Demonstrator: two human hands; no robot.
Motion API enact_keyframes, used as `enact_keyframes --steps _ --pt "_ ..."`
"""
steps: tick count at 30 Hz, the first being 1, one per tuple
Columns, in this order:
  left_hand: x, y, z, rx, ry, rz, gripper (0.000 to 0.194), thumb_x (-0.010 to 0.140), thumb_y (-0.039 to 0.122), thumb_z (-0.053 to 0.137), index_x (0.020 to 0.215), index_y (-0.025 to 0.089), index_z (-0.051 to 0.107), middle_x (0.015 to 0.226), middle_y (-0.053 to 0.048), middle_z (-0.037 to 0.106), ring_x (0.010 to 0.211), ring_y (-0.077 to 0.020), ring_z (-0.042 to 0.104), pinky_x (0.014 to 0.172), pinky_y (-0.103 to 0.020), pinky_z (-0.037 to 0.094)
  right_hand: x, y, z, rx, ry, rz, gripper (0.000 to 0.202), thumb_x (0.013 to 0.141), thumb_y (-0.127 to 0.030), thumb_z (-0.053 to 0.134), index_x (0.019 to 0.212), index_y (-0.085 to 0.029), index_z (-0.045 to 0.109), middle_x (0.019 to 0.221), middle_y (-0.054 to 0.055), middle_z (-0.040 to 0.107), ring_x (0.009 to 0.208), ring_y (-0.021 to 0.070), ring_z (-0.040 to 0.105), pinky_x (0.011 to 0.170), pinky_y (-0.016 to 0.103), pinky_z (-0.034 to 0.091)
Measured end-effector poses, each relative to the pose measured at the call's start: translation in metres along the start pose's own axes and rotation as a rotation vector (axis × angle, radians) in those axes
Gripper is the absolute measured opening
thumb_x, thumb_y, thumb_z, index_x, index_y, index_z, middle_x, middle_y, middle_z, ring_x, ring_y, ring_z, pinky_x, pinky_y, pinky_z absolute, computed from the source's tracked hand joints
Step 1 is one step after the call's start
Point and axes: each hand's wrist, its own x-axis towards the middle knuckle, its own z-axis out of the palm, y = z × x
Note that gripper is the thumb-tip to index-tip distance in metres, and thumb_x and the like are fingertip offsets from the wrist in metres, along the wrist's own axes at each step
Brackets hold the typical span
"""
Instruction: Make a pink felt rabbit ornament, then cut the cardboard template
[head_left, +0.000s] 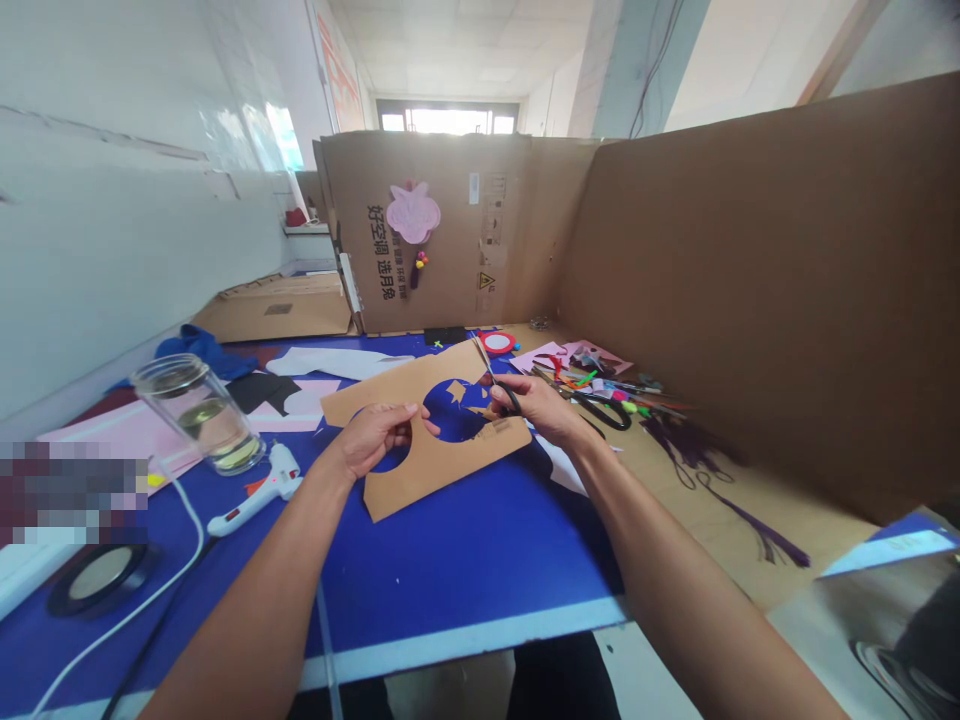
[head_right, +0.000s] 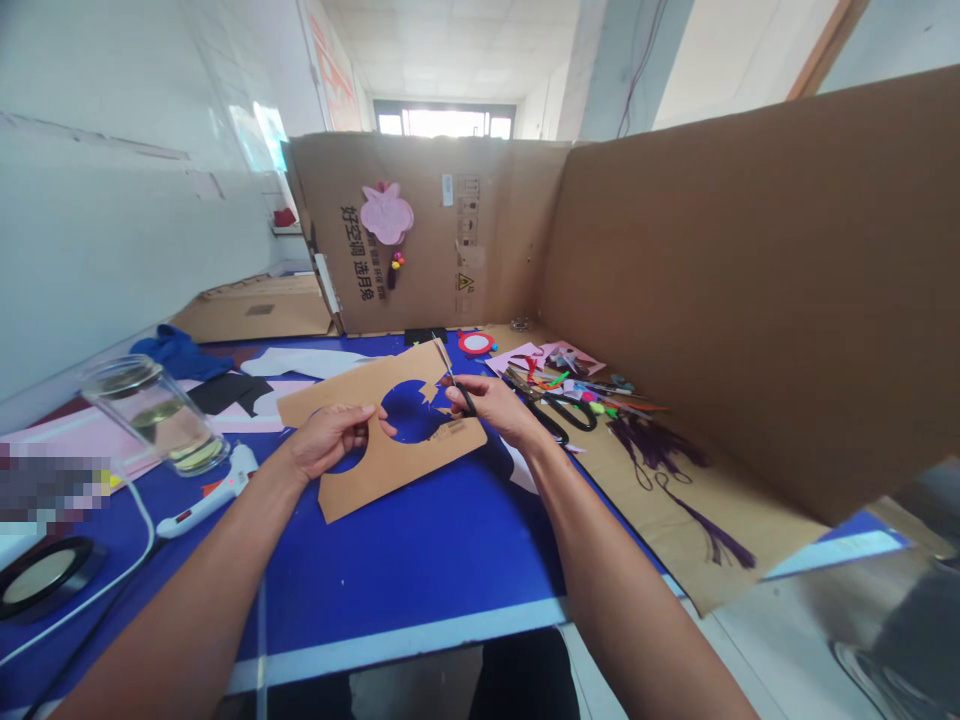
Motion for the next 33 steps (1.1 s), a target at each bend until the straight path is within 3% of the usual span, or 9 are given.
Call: enact_keyframes --steps 6,12,33 --pt "0.0006 0.0000 -0.0007 -0.002 0.000 -0.002 0.036 0.082 0.047 0.089 0.094 0.013 0.083 0.092 -0.019 0.085 0.082 -0.0247 0.078 0.076 -0.034 0.060 0.0007 0.0008 0.0021 -0.003 0.021 0.004 0.062 0.076 -0.061 0.090 0.118 -0.017 0.085 0.073 -0.001 0.067 0.071 0.0164 0.059 0.075 0.032 0.048" --pt "-0.0007 0.0019 -0.0002 -0.012 -0.001 0.001 0.037 0.080 0.047 0.091 0.093 0.014 0.082 0.089 -0.018 0.085 0.084 -0.0254 0.078 0.076 -0.033 0.060 0.0016 0.0020 0.0048 0.056 0.026 0.054 0.061 0.073 -0.056 0.093 0.120 -0.019 0.084 0.081 0.001 0.072 0.074 0.0168 0.064 0.075 0.032 0.049" --pt "-0.0014 0.0022 0.0027 -0.012 0.038 0.004 0.040 0.071 0.050 0.095 0.087 0.015 0.083 0.085 -0.016 0.085 0.077 -0.0233 0.076 0.072 -0.032 0.060 0.0030 0.0071 0.0047 0.002 0.028 0.039 0.058 0.074 -0.065 0.090 0.104 -0.015 0.086 0.067 -0.002 0.066 0.062 0.0127 0.051 0.065 0.029 0.037"
